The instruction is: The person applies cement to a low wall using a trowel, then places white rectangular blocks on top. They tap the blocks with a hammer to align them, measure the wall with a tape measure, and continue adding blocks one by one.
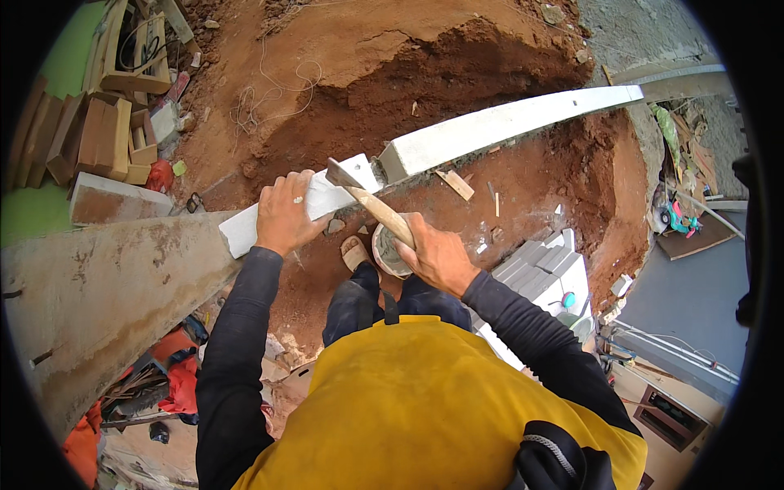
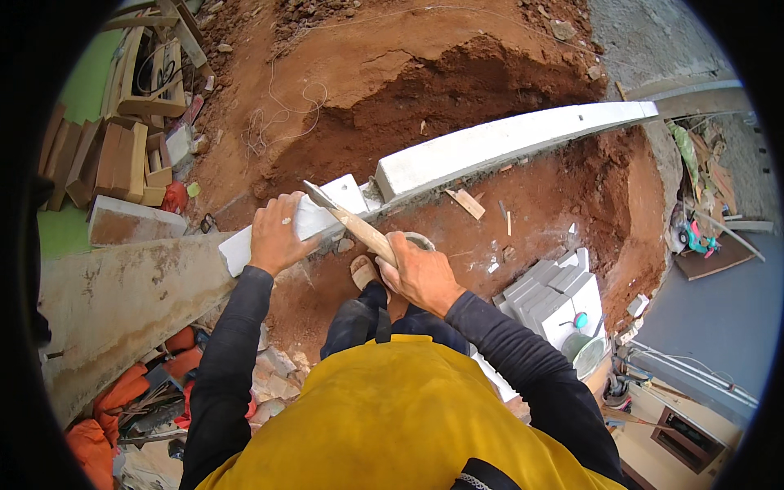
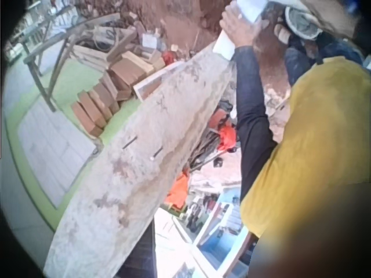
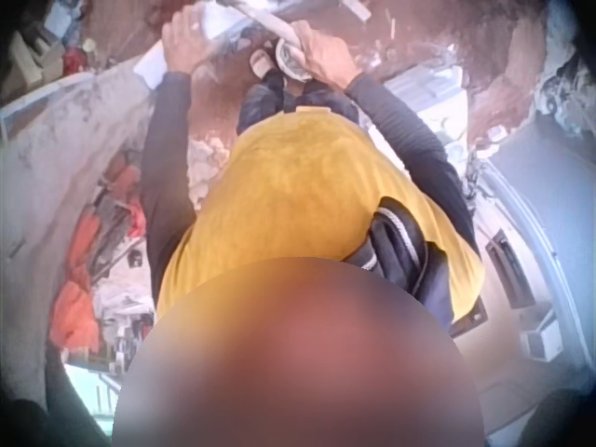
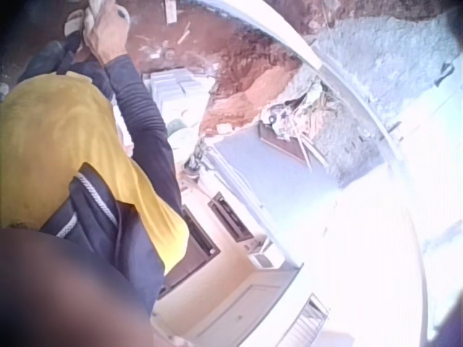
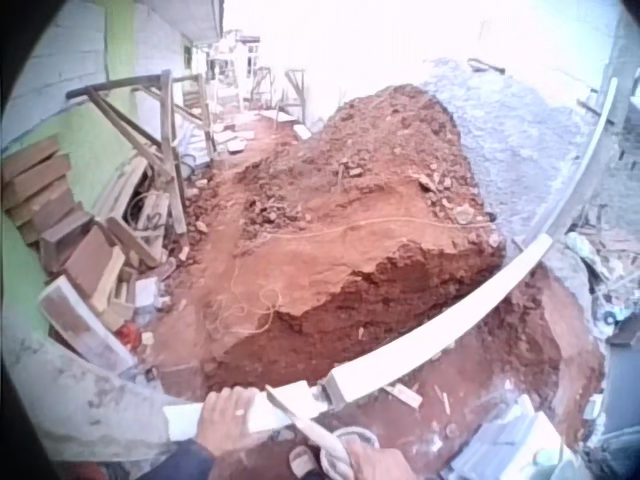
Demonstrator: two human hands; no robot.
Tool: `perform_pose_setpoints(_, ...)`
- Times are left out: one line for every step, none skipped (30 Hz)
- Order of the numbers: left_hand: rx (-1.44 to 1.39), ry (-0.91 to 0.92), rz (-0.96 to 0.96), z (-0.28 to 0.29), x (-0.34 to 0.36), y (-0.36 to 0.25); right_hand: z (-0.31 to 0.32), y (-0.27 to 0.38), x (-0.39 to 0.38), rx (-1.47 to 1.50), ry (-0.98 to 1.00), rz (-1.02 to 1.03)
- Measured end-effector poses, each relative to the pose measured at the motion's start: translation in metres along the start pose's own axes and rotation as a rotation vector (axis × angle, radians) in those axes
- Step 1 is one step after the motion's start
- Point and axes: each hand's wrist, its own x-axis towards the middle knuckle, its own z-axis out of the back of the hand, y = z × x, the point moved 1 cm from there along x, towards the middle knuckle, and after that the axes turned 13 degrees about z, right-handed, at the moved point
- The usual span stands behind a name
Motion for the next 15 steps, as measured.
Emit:
perform_pose_setpoints(-0.01,0.01,0.0,0.0,0.0,-0.001,0.003,0.0,-0.001,0.008,-0.014,0.016)
perform_pose_setpoints(-0.017,0.021,-0.007,0.0,0.0,0.0,0.007,-0.001,-0.001,0.026,0.0,0.02)
perform_pose_setpoints(-0.05,-0.025,-0.024,0.0,0.0,-0.001,0.014,-0.006,0.002,0.03,-0.005,0.027)
perform_pose_setpoints(-0.046,-0.036,-0.026,-0.001,-0.001,0.0,0.02,-0.01,0.0,0.123,-0.003,-0.025)
perform_pose_setpoints(-0.022,-0.006,-0.025,-0.001,-0.001,0.0,0.025,-0.013,-0.007,0.18,-0.068,-0.062)
perform_pose_setpoints(-0.023,-0.028,-0.037,-0.002,-0.001,0.0,0.035,-0.02,-0.013,0.227,-0.136,-0.086)
perform_pose_setpoints(-0.028,-0.05,-0.05,-0.001,0.0,0.001,0.045,-0.029,-0.019,0.274,-0.205,-0.111)
perform_pose_setpoints(-0.022,-0.031,-0.037,-0.001,0.0,0.001,0.057,-0.039,-0.027,0.26,-0.302,-0.108)
perform_pose_setpoints(-0.019,-0.008,-0.028,-0.001,0.0,0.0,0.068,-0.052,-0.028,0.254,-0.334,-0.146)
perform_pose_setpoints(-0.006,0.035,-0.005,0.0,0.0,0.0,0.078,-0.064,-0.036,0.252,-0.357,-0.221)
perform_pose_setpoints(-0.013,-0.022,-0.044,0.001,-0.001,-0.003,0.087,-0.076,-0.041,0.247,-0.377,-0.29)
perform_pose_setpoints(-0.009,-0.065,-0.063,0.004,-0.002,-0.005,0.092,-0.09,-0.041,0.239,-0.384,-0.331)
perform_pose_setpoints(0.005,-0.092,-0.074,0.006,-0.004,-0.008,0.093,-0.104,-0.041,0.24,-0.389,-0.378)
perform_pose_setpoints(-0.01,-0.128,-0.081,0.008,-0.008,-0.012,0.098,-0.121,-0.043,0.262,-0.353,-0.408)
perform_pose_setpoints(-0.019,-0.158,-0.078,0.011,-0.014,-0.016,0.103,-0.142,-0.041,0.162,-0.333,-0.427)
